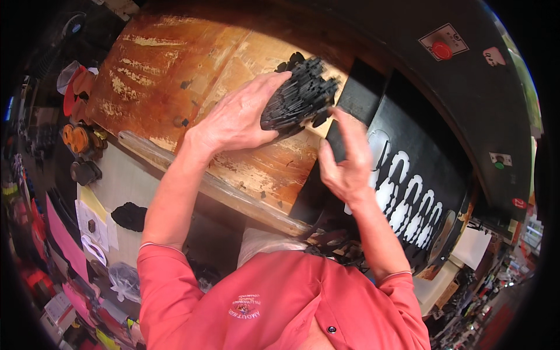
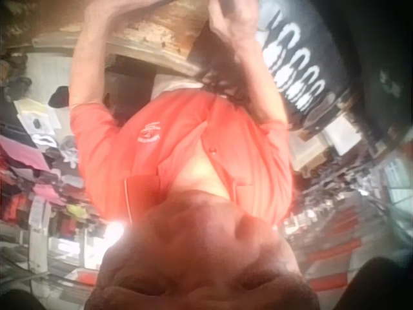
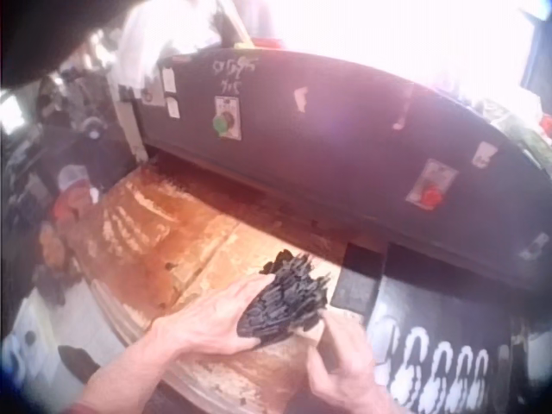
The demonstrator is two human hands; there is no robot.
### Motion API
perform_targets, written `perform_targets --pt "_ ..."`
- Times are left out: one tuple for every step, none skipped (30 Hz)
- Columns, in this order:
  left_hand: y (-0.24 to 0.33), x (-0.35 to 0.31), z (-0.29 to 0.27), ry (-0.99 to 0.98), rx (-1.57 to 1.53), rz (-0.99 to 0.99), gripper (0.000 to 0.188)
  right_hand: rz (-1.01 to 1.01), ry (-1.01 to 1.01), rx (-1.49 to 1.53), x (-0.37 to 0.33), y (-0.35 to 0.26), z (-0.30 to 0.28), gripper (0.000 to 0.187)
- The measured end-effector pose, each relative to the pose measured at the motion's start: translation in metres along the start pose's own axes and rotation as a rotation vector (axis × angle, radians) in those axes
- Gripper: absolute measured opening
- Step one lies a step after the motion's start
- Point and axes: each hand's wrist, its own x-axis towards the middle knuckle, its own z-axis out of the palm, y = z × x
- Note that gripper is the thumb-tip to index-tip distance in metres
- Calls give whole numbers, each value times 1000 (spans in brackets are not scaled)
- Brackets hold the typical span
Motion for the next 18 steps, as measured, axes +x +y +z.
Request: perform_targets --pt "-1 0 -4 -27 9 13 105 -153 76 -88 8 -2 -16 85" --pt "-3 2 -5 -84 -15 5 103 -236 42 -135 21 -3 -24 91" --pt "-4 3 -5 -90 3 37 103 -321 -4 -224 40 0 -30 97" --pt "-7 4 -6 -90 26 71 102 -353 -142 -303 56 2 -32 111" --pt "-8 4 -6 -70 43 137 102 -416 -245 -330 73 7 -29 115" --pt "-9 2 -6 -92 46 107 105 -377 -346 -324 89 13 -21 117" --pt "-10 0 -6 -29 54 100 106 -320 -483 -337 102 19 -11 118" --pt "-10 -4 -4 36 62 92 107 -321 -442 -307 107 24 -5 114" --pt "-9 -8 -3 103 71 83 108 -375 -423 -302 111 29 -1 112" --pt "-7 -13 0 147 164 -39 113 -376 -441 -328 113 33 4 110" --pt "-4 -17 1 152 188 -63 114 -368 -454 -363 113 36 3 108" --pt "-2 -19 4 162 226 -101 115 -400 -422 -402 116 37 7 100" --pt "1 -21 5 125 288 -184 115 -439 -397 -363 115 35 5 99" --pt "3 -22 4 73 199 -260 119 -419 -416 -369 116 32 1 98" --pt "4 -23 1 108 194 -226 119 -379 -446 -386 117 28 -1 97" --pt "5 -24 -3 112 190 -211 118 -419 -421 -380 116 22 -7 97" --pt "5 -23 -7 119 190 -192 118 -445 -402 -386 117 16 -11 97" --pt "4 -24 -12 162 213 -110 117 -467 -387 -390 114 9 -15 97"
